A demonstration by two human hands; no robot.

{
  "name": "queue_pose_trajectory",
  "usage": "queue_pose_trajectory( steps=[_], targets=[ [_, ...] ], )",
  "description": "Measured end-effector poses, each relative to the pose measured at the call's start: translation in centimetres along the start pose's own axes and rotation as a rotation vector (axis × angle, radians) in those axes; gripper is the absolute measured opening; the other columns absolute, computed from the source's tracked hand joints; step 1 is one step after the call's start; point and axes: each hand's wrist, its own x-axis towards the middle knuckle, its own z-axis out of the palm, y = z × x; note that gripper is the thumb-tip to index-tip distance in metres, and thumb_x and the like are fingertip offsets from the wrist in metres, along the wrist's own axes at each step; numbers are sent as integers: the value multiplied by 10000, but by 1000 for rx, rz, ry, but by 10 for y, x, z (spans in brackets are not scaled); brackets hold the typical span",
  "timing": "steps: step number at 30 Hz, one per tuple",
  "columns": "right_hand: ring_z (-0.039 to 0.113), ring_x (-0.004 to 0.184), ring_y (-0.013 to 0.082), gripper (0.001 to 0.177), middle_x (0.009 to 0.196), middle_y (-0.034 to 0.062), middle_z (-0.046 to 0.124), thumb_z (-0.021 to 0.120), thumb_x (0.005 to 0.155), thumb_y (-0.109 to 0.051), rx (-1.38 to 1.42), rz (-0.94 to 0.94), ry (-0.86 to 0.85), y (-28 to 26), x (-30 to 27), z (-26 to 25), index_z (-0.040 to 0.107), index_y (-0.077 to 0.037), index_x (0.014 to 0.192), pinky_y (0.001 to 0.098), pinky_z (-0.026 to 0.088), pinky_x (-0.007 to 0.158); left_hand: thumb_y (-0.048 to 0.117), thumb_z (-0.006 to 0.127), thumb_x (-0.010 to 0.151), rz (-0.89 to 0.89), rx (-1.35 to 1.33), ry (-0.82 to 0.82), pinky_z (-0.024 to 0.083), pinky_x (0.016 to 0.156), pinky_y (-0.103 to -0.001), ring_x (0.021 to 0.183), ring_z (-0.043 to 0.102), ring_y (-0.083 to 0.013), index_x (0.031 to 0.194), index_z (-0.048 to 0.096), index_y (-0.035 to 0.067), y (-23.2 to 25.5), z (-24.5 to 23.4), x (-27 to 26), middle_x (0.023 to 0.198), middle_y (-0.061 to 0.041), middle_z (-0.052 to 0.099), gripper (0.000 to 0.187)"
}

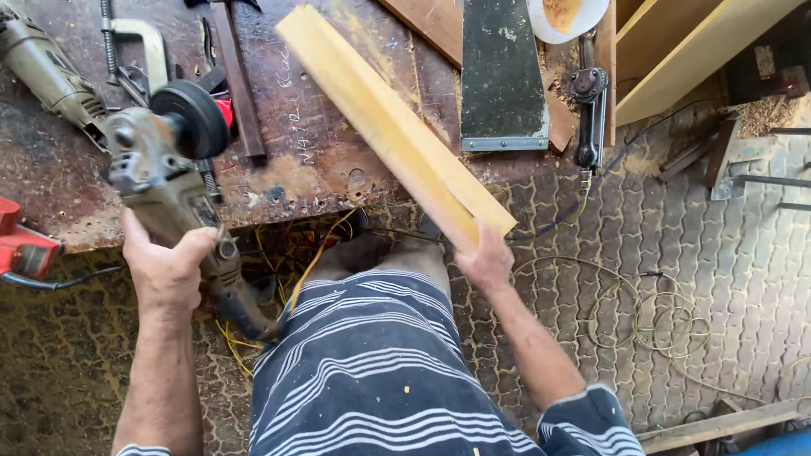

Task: The person sands the edges of long wooden strips with an angle grinder at a cluttered workbench, repositioning the strips to sand different sections. They then align the strips together on the bench and drive nails along them using a nail gun.

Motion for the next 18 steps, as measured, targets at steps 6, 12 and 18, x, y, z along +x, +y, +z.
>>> queue_pose_trajectory(
  steps=[6, 12, 18],
  targets=[
    [648, 946, 379, 806, 1012, 145, 631, 841, 653, -300, 41, 45, -137, -32, -43, 36, 533, -181, 1388, 531, 540, 776, 187, 789, 703, -175, 403, -118, 606, 796, -338, 919, 685, -182, 1279, 498, 48, -1, 6, -8, 1080, -77, 660, 660],
    [606, 1070, 408, 929, 1124, 181, 625, 914, 658, -411, -34, 83, -103, -19, 32, 67, 501, -165, 1453, 536, 495, 886, 239, 813, 668, -163, 488, -182, 566, 767, -340, 848, 674, -186, 1188, 559, 17, -16, 26, -12, 1002, -106, 702, 620],
    [541, 1192, 366, 1001, 1225, 167, 599, 924, 651, -388, -36, 97, -103, -26, 34, 31, 455, -124, 1495, 511, 413, 1031, 233, 822, 665, -139, 652, -287, 563, 807, -350, 863, 697, -194, 1190, 564, 17, -17, 40, -4, 990, -123, 717, 623]
  ],
)
